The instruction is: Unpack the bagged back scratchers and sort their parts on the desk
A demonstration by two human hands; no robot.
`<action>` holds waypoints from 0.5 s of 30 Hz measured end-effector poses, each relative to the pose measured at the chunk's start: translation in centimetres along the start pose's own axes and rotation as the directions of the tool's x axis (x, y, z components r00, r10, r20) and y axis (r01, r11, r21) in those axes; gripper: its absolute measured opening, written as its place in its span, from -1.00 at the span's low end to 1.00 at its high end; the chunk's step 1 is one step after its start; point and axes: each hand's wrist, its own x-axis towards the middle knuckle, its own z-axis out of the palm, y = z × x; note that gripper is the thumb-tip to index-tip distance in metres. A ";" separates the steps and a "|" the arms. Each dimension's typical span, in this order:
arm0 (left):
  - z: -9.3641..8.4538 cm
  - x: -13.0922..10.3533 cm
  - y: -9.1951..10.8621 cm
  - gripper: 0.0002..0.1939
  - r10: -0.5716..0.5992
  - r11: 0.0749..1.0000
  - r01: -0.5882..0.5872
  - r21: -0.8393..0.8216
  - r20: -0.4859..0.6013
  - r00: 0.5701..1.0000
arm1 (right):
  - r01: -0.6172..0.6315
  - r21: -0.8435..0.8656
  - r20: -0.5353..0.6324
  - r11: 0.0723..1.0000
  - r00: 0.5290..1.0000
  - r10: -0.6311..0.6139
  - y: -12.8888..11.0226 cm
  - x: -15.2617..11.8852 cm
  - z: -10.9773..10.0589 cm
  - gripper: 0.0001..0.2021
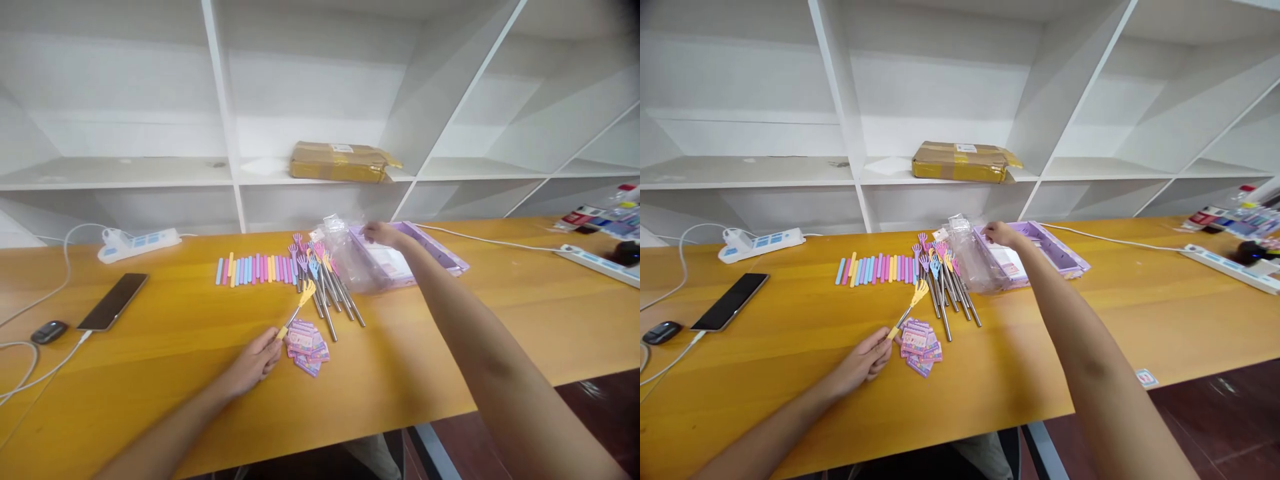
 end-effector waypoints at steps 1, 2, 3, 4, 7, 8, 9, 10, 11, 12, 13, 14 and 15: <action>-0.1 0.0 0.0 -0.41 0.004 1.000 -0.004 -0.004 -0.008 1.000 | 0.006 -0.053 0.009 0.999 1.000 -0.006 -0.1 0.5 0.8 -0.87; -0.2 0.0 -0.1 -0.40 0.007 1.000 -0.008 -0.013 -0.017 1.000 | 0.013 -0.102 0.007 0.995 1.000 -0.012 -0.2 0.9 1.6 -0.86; -0.2 0.0 -0.1 -0.39 0.010 1.000 -0.010 -0.022 -0.026 1.000 | 0.019 -0.145 -0.004 0.989 1.000 -0.020 -0.2 1.3 2.4 -0.86; -0.3 0.0 0.0 -0.39 0.010 0.999 -0.011 -0.030 -0.035 0.999 | 0.024 -0.182 -0.022 0.983 0.999 -0.028 -0.2 1.6 3.3 -0.86; -0.5 0.2 0.0 -0.39 0.003 0.999 -0.006 -0.041 -0.055 0.998 | 0.023 -0.259 -0.109 0.965 0.993 -0.053 0.1 1.8 5.2 -0.75; -0.6 0.3 0.0 -0.39 0.004 0.999 -0.007 -0.045 -0.062 0.998 | 0.020 -0.278 -0.144 0.960 0.988 -0.063 0.3 1.7 5.6 -0.66; -0.6 0.3 0.0 -0.38 0.004 0.999 -0.007 -0.047 -0.067 0.998 | 0.019 -0.296 -0.176 0.955 0.982 -0.074 0.6 1.5 5.9 -0.57; -0.6 0.4 0.0 -0.38 0.004 0.999 -0.007 -0.050 -0.070 0.998 | 0.022 -0.311 -0.199 0.950 0.976 -0.088 0.8 1.3 6.1 -0.52; -0.6 0.4 -0.1 -0.37 0.004 0.999 -0.008 -0.050 -0.072 0.997 | 0.030 -0.324 -0.210 0.946 0.972 -0.102 1.0 1.0 6.2 -0.49; -0.7 0.5 -0.1 -0.37 0.004 0.999 -0.008 -0.048 -0.074 0.997 | 0.040 -0.333 -0.208 0.942 0.971 -0.115 1.1 0.7 6.1 -0.49; -0.7 0.5 -0.1 -0.38 0.003 0.999 -0.007 -0.044 -0.074 0.997 | 0.053 -0.338 -0.199 0.939 0.972 -0.126 1.2 0.4 5.9 -0.50; -0.7 0.5 -0.1 -0.39 0.002 0.999 -0.005 -0.040 -0.072 0.997 | 0.065 -0.340 -0.190 0.938 0.972 -0.136 1.2 0.0 5.6 -0.52; -0.6 0.5 0.0 -0.39 0.002 0.999 -0.004 -0.034 -0.073 0.997 | 0.076 -0.338 -0.188 0.938 0.971 -0.146 1.1 -0.3 5.3 -0.54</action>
